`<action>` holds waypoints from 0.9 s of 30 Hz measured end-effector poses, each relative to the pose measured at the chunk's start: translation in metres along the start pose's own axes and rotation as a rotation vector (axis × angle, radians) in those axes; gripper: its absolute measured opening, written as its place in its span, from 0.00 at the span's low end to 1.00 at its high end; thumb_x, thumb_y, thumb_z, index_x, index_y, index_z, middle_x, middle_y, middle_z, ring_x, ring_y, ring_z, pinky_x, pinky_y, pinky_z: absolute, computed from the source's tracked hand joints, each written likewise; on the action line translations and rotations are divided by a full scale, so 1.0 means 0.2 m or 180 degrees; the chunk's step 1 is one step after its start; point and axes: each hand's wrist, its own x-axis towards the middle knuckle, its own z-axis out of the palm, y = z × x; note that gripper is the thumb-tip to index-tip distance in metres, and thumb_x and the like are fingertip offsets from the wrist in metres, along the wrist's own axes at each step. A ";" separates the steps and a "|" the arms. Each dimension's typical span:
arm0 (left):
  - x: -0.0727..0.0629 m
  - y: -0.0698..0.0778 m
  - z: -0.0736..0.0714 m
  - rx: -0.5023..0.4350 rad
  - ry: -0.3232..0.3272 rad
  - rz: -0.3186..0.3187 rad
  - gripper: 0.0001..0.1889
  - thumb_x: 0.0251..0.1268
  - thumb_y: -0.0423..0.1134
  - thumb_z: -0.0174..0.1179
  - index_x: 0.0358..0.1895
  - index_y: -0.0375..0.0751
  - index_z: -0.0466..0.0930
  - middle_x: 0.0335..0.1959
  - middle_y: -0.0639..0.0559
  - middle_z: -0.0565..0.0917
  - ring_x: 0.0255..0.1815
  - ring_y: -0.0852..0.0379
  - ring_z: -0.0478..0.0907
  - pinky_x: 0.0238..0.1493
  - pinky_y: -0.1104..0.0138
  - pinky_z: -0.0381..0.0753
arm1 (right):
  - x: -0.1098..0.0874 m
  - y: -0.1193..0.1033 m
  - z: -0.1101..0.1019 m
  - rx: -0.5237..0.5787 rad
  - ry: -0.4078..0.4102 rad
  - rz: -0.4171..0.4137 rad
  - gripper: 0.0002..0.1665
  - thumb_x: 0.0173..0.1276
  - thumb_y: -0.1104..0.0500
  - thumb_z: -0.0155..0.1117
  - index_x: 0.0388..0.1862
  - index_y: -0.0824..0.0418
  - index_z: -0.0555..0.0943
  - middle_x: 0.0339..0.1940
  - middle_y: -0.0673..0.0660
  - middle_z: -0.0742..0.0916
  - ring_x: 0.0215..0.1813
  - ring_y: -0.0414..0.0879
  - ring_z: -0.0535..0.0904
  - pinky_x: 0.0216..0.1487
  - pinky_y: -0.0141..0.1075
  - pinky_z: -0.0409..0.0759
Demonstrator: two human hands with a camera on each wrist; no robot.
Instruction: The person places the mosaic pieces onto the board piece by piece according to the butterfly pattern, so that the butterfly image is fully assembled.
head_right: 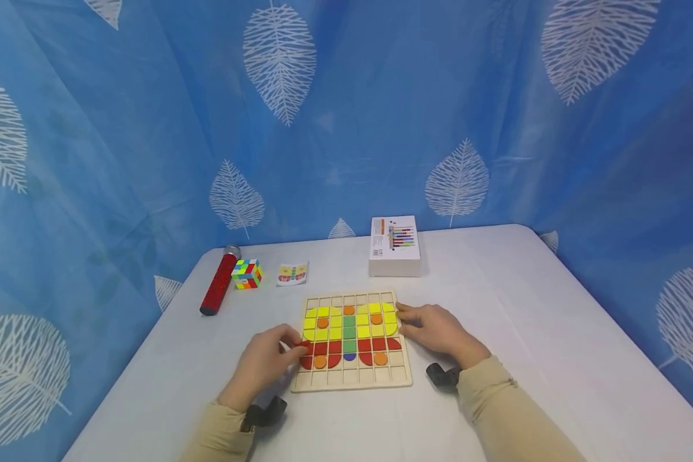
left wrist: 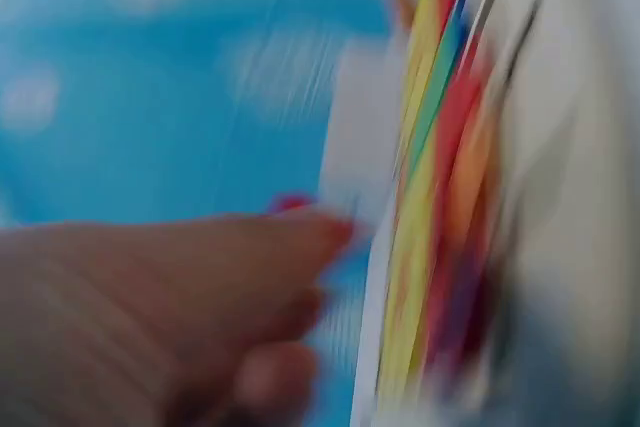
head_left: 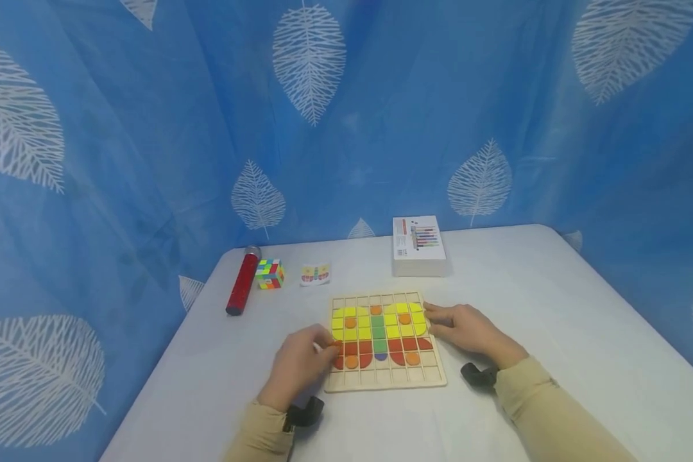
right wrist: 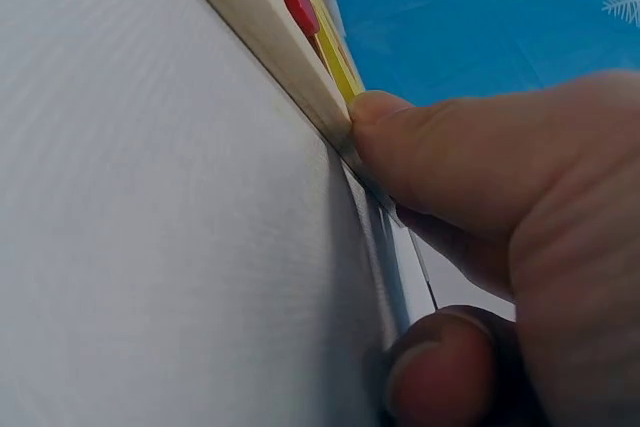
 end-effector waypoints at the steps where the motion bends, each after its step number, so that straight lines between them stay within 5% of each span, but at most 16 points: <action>1: 0.00 0.06 0.03 0.0023 0.0071 0.0258 0.06 0.62 0.44 0.73 0.37 0.54 0.85 0.33 0.63 0.85 0.29 0.63 0.74 0.31 0.67 0.73 | -0.01 0.00 0.00 -0.0011 0.0017 -0.0023 0.26 0.73 0.47 0.66 0.67 0.52 0.81 0.75 0.50 0.76 0.76 0.64 0.68 0.71 0.62 0.68; 5: -0.01 0.27 0.16 0.0308 0.0250 0.1287 0.04 0.63 0.42 0.72 0.39 0.58 0.89 0.37 0.66 0.87 0.30 0.71 0.75 0.31 0.75 0.71 | -0.02 0.01 0.00 -0.0013 0.0092 -0.0045 0.25 0.73 0.48 0.66 0.66 0.53 0.82 0.74 0.50 0.77 0.75 0.64 0.70 0.70 0.62 0.69; 8: 0.01 0.39 0.25 0.0483 0.0272 0.1680 0.05 0.62 0.43 0.72 0.40 0.59 0.91 0.34 0.67 0.87 0.28 0.74 0.73 0.27 0.79 0.68 | -0.02 0.01 0.00 -0.0015 0.0129 -0.0060 0.25 0.72 0.48 0.67 0.66 0.53 0.83 0.73 0.50 0.78 0.75 0.63 0.71 0.70 0.61 0.70; 13: 0.04 0.48 0.34 0.0620 0.0233 0.1796 0.06 0.64 0.44 0.71 0.42 0.62 0.92 0.32 0.67 0.86 0.23 0.74 0.68 0.22 0.80 0.61 | -0.01 -0.01 0.00 0.0014 0.0118 -0.0116 0.25 0.73 0.49 0.67 0.66 0.53 0.83 0.73 0.50 0.79 0.75 0.63 0.71 0.70 0.61 0.70; 27: 0.04 0.47 0.40 0.0489 0.0235 0.1852 0.05 0.64 0.45 0.71 0.41 0.62 0.91 0.31 0.68 0.84 0.24 0.76 0.68 0.22 0.81 0.60 | -0.02 -0.02 0.00 0.0024 0.0128 0.0003 0.24 0.72 0.50 0.67 0.66 0.53 0.83 0.72 0.50 0.79 0.75 0.63 0.71 0.69 0.61 0.71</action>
